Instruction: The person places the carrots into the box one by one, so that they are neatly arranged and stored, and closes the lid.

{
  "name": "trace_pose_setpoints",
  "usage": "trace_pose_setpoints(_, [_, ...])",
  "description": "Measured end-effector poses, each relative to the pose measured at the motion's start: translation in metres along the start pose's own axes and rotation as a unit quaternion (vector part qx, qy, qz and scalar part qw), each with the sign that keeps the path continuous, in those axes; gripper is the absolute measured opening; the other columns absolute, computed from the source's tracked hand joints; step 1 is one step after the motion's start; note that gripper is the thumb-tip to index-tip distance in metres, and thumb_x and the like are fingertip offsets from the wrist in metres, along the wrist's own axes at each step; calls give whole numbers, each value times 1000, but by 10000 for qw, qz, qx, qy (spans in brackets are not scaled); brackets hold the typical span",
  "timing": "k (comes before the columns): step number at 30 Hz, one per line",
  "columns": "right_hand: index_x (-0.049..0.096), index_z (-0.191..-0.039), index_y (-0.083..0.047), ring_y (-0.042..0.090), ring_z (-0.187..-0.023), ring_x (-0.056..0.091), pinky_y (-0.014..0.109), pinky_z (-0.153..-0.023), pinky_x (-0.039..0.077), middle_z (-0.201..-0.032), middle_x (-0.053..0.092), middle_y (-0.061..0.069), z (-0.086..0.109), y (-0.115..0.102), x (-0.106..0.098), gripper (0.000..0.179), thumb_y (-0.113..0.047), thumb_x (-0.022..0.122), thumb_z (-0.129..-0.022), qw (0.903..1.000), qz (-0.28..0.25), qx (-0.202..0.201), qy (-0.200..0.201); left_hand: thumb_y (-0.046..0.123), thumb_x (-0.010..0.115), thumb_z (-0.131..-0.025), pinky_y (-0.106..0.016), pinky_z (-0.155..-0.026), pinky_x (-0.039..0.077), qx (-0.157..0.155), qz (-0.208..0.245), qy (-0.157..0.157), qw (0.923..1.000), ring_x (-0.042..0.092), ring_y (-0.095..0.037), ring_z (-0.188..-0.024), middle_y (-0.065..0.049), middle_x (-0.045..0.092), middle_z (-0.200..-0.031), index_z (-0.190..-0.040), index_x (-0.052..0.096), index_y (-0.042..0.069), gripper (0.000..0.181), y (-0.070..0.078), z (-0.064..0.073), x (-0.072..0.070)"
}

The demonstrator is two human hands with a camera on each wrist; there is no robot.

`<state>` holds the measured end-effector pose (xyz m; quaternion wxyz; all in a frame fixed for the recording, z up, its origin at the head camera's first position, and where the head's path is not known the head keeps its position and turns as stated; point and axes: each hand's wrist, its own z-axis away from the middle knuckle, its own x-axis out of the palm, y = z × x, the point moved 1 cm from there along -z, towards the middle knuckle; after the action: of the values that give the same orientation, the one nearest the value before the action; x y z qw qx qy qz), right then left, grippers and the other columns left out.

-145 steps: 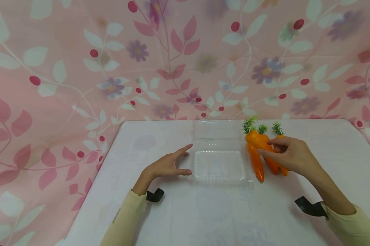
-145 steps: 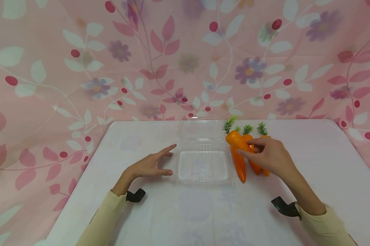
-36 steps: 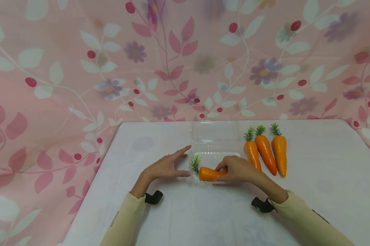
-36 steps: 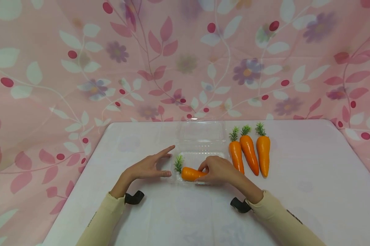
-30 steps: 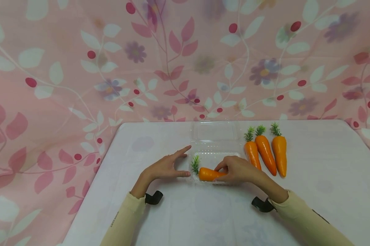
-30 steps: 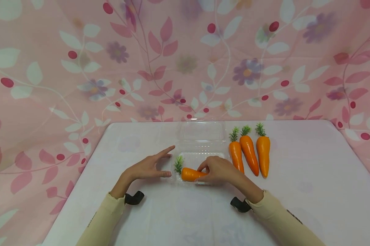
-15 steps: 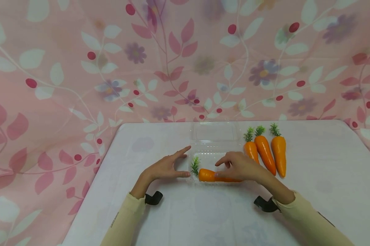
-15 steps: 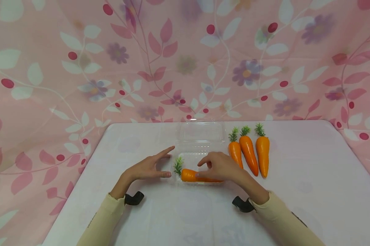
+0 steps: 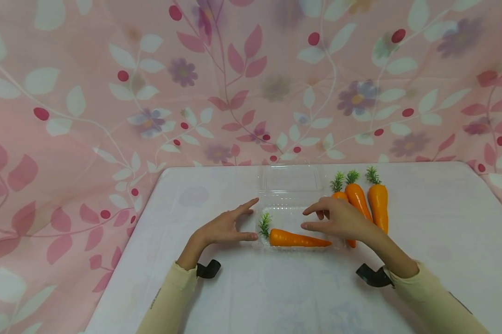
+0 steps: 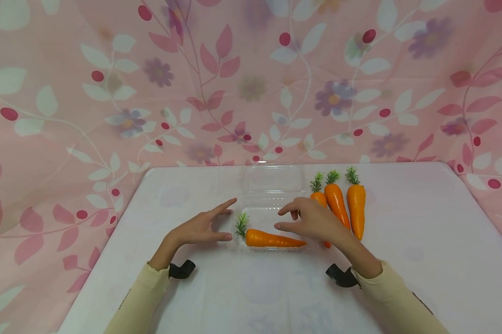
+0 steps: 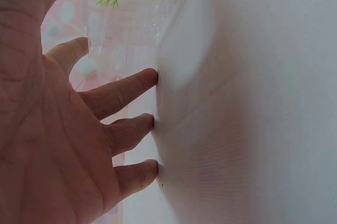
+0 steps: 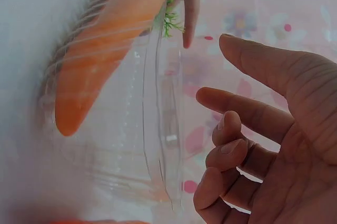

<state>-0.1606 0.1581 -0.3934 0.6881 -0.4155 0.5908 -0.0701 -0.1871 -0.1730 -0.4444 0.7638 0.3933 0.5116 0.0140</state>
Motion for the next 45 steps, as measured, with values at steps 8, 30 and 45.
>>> trace_pose_setpoints(8, [77,-103,-14,16,-68,46,25,-58,37,-72,50,-4,4,7,-12,32,-38,81,-82,9995,-227,-74,229,63,72,-80,-57,-113,25,-4,42,14,10000,36,-23,-140,0,48,-148,-158,17,40,97,1,1,-1])
trace_pose_setpoints(30, [74,-109,-18,20,-75,48,28,-61,40,-81,53,3,23,31,-45,36,-46,74,-86,9963,-258,534,627,63,72,-80,-56,-113,25,-20,66,-21,10000,36,-24,-140,1,48,-147,-158,18,37,98,-1,0,-1])
trace_pose_setpoints(45, [74,-110,-13,21,-78,50,27,-60,42,-83,55,4,43,53,-62,40,-43,79,-83,9884,37,1041,1103,63,71,-81,-56,-114,21,36,83,4,10000,36,-23,-140,2,48,-147,-158,18,37,98,-3,-1,1])
